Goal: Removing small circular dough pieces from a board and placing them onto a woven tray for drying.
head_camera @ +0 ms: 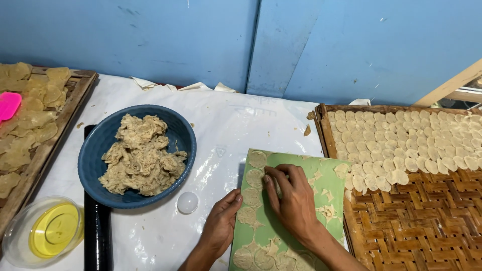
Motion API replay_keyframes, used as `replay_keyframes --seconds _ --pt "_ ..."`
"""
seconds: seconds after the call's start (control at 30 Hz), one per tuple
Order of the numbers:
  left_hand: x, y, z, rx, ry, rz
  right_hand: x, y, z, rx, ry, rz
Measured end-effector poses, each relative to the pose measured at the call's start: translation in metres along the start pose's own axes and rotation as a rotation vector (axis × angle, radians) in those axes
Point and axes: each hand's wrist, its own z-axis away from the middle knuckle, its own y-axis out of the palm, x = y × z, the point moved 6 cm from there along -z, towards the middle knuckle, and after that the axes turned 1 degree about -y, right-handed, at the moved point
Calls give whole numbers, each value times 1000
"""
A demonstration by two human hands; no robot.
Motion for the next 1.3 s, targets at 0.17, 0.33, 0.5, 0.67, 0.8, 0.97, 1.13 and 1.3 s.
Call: replay_keyframes --seconds 0.17,0.33,0.5,0.67,0.8,0.97,1.13,1.3 --pt "2 -1 -1 21 10 10 -18 3 4 3 27 -37" --pt "0 0 1 9 9 -20 -30 -1 6 -40 32 -41" --pt "2 -1 0 21 13 21 -35 -10 3 -62 81 -44" --pt "1 -1 0 18 6 15 -50 -16 3 15 298 -164" --pt "1 0 1 18 8 3 -75 -6 13 85 435 -212" --pt "2 -1 0 2 -2 15 -76 -13 15 129 393 -208" --pt "4 -2 -1 24 -9 14 -70 -26 12 186 371 -108" --pt "4 -4 -1 -1 -10 10 -74 -30 19 146 332 3"
